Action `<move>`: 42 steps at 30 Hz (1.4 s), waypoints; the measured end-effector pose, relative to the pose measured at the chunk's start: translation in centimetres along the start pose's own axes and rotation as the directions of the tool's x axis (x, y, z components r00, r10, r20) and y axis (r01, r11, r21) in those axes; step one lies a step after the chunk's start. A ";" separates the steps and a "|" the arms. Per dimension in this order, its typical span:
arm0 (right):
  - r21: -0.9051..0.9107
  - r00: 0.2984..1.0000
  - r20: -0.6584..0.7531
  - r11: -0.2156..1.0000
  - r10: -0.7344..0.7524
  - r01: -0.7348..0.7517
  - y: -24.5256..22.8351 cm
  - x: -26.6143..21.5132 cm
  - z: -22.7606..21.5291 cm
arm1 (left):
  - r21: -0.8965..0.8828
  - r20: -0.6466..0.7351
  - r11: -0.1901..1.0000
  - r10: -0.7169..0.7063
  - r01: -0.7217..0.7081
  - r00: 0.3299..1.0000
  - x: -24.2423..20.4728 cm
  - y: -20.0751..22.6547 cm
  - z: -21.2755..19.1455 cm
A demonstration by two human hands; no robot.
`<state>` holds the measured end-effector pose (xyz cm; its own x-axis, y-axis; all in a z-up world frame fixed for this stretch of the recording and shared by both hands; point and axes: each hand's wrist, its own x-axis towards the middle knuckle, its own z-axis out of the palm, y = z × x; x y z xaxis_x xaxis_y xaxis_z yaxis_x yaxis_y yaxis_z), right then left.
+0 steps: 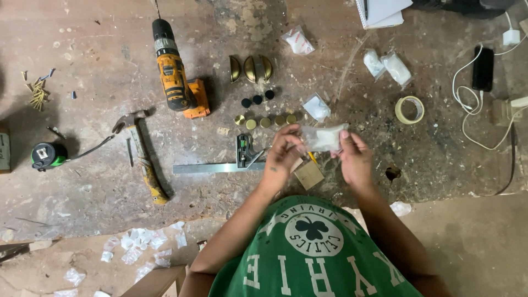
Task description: The person organizes hardware components on a workbench by opening small plastic bags and arranging the metal pieces on the table.
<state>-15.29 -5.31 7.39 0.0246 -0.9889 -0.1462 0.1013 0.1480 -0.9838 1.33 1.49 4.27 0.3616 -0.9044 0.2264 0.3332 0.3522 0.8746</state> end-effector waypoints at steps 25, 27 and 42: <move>-0.439 0.943 0.276 0.897 0.187 -0.049 1.3 2.9 -0.8 | -0.662 -0.002 0.633 -0.538 0.402 0.843 1.2 -4.8 1.2; -0.484 0.920 0.390 0.856 0.027 0.180 2.3 2.7 -1.0 | -0.666 0.065 0.573 -0.594 0.478 0.802 1.0 -5.8 0.7; -0.440 0.924 0.368 0.895 0.104 0.074 0.7 4.4 -2.9 | -0.660 -0.066 0.637 -0.577 0.398 0.814 -0.7 -6.8 -0.5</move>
<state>-17.95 -9.59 5.74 0.3988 -0.8951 -0.1993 -0.3456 0.0546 -0.9368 -0.76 -0.16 -2.03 0.1595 -0.9238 -0.3480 0.9309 0.0234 0.3646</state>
